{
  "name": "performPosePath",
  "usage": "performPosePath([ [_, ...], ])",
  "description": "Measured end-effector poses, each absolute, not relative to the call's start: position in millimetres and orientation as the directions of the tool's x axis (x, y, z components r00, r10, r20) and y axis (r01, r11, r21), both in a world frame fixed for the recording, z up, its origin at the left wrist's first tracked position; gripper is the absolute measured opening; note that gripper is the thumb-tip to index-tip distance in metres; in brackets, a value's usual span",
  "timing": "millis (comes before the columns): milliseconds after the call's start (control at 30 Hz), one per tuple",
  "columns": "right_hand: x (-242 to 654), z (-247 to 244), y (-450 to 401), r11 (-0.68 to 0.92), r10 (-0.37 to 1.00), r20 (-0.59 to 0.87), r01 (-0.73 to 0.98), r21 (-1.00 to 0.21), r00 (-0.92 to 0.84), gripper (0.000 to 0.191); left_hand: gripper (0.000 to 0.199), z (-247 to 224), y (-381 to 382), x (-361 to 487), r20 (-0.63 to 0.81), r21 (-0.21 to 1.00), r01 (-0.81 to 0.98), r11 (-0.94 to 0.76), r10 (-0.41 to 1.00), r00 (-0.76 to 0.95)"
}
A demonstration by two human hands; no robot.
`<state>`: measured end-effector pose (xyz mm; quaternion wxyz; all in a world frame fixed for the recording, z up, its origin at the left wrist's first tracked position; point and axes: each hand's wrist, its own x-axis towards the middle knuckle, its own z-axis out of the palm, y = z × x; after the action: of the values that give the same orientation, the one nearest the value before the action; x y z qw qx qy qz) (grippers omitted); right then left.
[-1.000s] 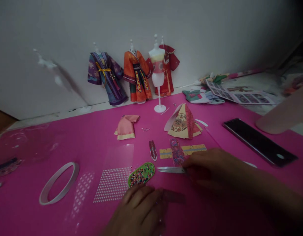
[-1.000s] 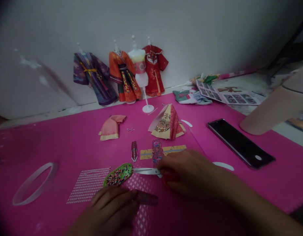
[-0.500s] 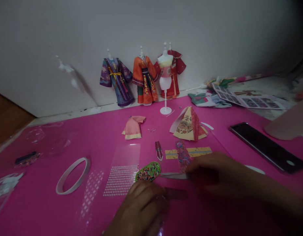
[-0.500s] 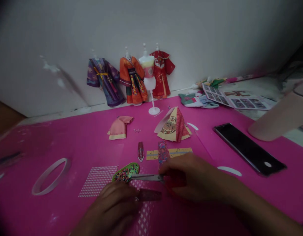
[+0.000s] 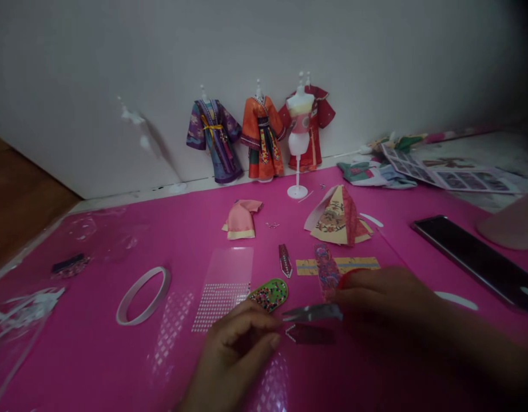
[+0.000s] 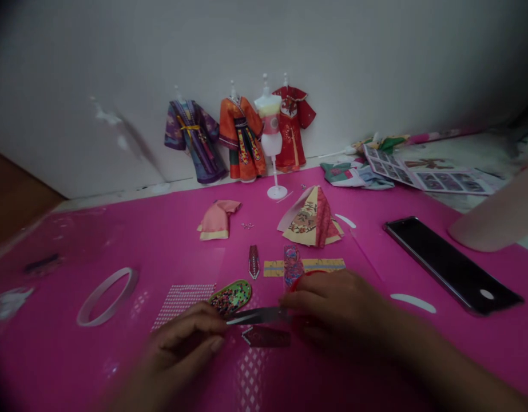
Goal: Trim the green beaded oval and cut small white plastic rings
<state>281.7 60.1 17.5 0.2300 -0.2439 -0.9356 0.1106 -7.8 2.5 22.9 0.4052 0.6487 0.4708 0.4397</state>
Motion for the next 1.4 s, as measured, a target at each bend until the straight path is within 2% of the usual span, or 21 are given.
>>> performPosePath([
  [167,275.2,22.0,56.6,0.893,0.45,0.413,0.407,-0.193,-0.792,0.028,0.01,24.2,-0.1,-7.0,0.067,0.982,0.167,-0.092,0.986,0.15],
  [367,270.9,22.1,54.9,0.902,0.431,0.399,0.403,-0.155,-0.81,0.021,0.007,26.2,1.3,-3.1,-0.029,0.992,0.127,0.015,0.994,0.108],
  [633,268.7,22.0,53.6,0.913,0.388,0.432,0.403,-0.06,-0.814,0.025,0.018,19.7,-0.9,-3.6,-0.19,0.981,0.044,0.187,0.978,0.084],
  [800,268.2,23.4,54.3,0.916,0.371,0.452,0.399,-0.036,-0.811,0.026,0.025,3.2,-4.5,-10.2,-0.219,0.971,-0.069,0.227,0.97,0.105],
  [933,265.4,24.9,53.6,0.91,0.394,0.441,0.408,-0.067,-0.806,0.027,0.027,-1.9,-6.4,-11.6,-0.202,0.975,-0.08,0.209,0.976,0.082],
  [1033,264.0,24.1,53.4,0.911,0.399,0.442,0.401,-0.094,-0.803,0.025,0.026,0.1,-7.2,-11.1,-0.128,0.99,-0.043,0.131,0.989,0.067],
  [1133,265.4,21.4,55.1,0.908,0.4,0.492,0.407,-0.1,-0.773,0.022,0.028,5.5,-7.2,-12.9,-0.04,0.999,-0.032,0.042,0.998,0.055],
  [1233,269.2,18.7,58.6,0.892,0.43,0.548,0.433,-0.133,-0.718,0.02,0.03,12.5,-6.1,-17.0,-0.03,0.999,-0.015,0.03,1.0,0.004],
  [1333,272.3,17.7,61.8,0.867,0.473,0.604,0.46,-0.19,-0.641,0.024,0.027,19.0,-5.1,-18.1,-0.007,0.999,0.047,0.011,0.996,-0.086],
  [1400,273.1,17.9,63.3,0.856,0.492,0.632,0.467,-0.223,-0.599,0.027,0.029,22.8,-5.0,-16.1,0.063,0.993,0.102,-0.05,0.991,-0.121],
])
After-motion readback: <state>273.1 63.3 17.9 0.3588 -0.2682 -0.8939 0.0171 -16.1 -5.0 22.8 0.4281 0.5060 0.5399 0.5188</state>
